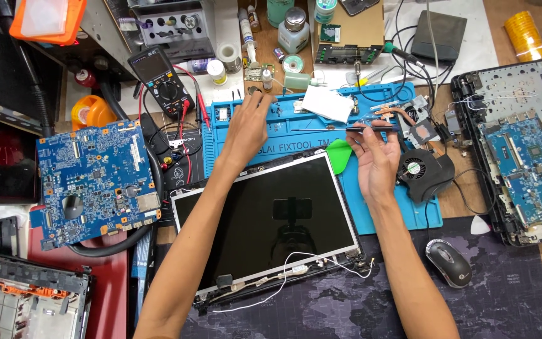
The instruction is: Repairing a laptop screen assembly by managing internal cables and using tools
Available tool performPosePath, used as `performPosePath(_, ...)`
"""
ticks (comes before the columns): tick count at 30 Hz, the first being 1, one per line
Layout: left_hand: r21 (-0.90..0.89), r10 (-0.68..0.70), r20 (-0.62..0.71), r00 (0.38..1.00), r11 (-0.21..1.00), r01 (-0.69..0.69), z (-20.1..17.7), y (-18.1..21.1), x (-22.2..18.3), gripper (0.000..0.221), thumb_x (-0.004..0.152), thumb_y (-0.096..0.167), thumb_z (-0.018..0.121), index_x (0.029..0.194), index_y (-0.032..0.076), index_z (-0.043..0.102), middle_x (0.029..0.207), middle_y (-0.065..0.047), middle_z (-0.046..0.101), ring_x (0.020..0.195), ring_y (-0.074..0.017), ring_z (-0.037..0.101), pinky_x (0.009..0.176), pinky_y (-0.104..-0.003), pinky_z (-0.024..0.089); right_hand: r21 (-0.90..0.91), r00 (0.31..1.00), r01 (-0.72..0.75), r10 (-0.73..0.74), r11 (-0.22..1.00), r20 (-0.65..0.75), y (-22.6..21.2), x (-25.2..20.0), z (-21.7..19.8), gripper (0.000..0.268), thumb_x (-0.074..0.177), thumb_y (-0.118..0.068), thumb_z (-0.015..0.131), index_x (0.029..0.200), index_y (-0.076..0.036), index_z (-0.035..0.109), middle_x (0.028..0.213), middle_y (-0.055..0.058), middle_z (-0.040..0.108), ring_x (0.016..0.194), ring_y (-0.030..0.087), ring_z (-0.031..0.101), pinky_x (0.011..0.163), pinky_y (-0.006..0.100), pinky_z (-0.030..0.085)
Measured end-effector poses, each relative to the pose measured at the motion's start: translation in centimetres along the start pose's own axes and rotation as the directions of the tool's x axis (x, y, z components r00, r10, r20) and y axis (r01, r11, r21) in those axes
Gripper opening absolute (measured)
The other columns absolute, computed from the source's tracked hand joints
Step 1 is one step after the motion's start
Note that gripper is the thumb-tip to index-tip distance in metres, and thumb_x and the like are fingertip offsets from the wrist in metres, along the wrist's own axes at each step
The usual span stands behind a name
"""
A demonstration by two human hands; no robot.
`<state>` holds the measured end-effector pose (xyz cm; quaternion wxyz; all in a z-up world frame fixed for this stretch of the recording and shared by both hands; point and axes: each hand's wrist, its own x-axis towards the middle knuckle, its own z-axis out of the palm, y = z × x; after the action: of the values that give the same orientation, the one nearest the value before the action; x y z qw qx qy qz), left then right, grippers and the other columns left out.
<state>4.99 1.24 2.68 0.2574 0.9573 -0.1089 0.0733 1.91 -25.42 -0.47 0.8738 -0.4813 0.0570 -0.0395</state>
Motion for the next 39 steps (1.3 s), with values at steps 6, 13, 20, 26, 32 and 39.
performPosePath(6,0.11,0.032,0.008,0.999,0.993,-0.033,-0.1,0.5,0.3,0.051,0.084,-0.022,0.05,0.121,0.007,0.069,0.104,-0.01,0.061,0.086,-0.0196,0.05,0.073,-0.033,0.042,0.002,1.0,0.003,-0.003,1.0,0.002,0.0,0.0,0.1,0.031,0.1,-0.015,0.068,0.123,-0.012,0.048,0.116,0.015,0.071,0.102,0.023,0.076,0.096,0.034,0.064)
performPosePath(13,0.359,0.163,-0.019,0.986,0.922,-0.145,1.4,-0.1,1.7,0.044,0.08,-0.018,0.063,0.111,0.01,0.074,0.108,-0.013,0.065,0.088,-0.0216,0.056,0.076,-0.037,0.044,0.01,1.0,0.007,-0.007,1.0,0.0,0.1,0.1,0.0,0.032,0.099,-0.014,0.069,0.123,-0.011,0.048,0.116,0.016,0.07,0.103,0.025,0.076,0.096,0.036,0.064)
performPosePath(20,0.569,0.386,-0.06,0.921,0.771,-0.285,3.1,-1.3,3.8,0.028,0.073,-0.006,0.079,0.094,0.013,0.077,0.098,-0.011,0.069,0.08,-0.024,0.065,0.075,-0.042,0.043,0.024,1.0,0.003,-0.003,1.0,0.001,0.3,0.2,-0.4,0.032,0.098,-0.014,0.069,0.123,-0.011,0.048,0.116,0.017,0.07,0.103,0.025,0.076,0.096,0.036,0.064)
performPosePath(26,0.601,0.434,-0.063,0.898,0.736,-0.314,0.5,1.4,3.3,0.032,0.066,-0.005,0.086,0.093,0.011,0.077,0.095,-0.013,0.07,0.075,-0.0273,0.065,0.075,-0.042,0.041,0.027,1.0,0.005,-0.004,1.0,-0.001,0.2,0.1,-0.1,0.032,0.099,-0.014,0.069,0.123,-0.01,0.048,0.115,0.017,0.07,0.103,0.025,0.076,0.096,0.036,0.064)
performPosePath(32,0.593,0.387,-0.03,0.922,0.749,-0.295,2.3,0.1,4.0,0.034,0.067,-0.006,0.085,0.097,0.009,0.076,0.098,-0.013,0.07,0.077,-0.0258,0.065,0.075,-0.041,0.041,0.024,1.0,0.008,-0.008,1.0,-0.001,0.3,0.1,-0.2,0.032,0.099,-0.014,0.069,0.123,-0.01,0.048,0.115,0.017,0.07,0.102,0.026,0.076,0.095,0.036,0.064)
performPosePath(39,0.282,0.211,-0.044,0.977,0.94,-0.191,2.3,-1.0,3.8,0.025,0.084,-0.006,0.07,0.108,0.001,0.07,0.099,-0.015,0.069,0.095,-0.0273,0.066,0.087,-0.037,0.048,0.026,1.0,0.01,-0.01,1.0,0.002,0.1,0.1,-0.1,0.031,0.099,-0.013,0.068,0.122,-0.01,0.048,0.115,0.017,0.07,0.102,0.025,0.076,0.095,0.035,0.064)
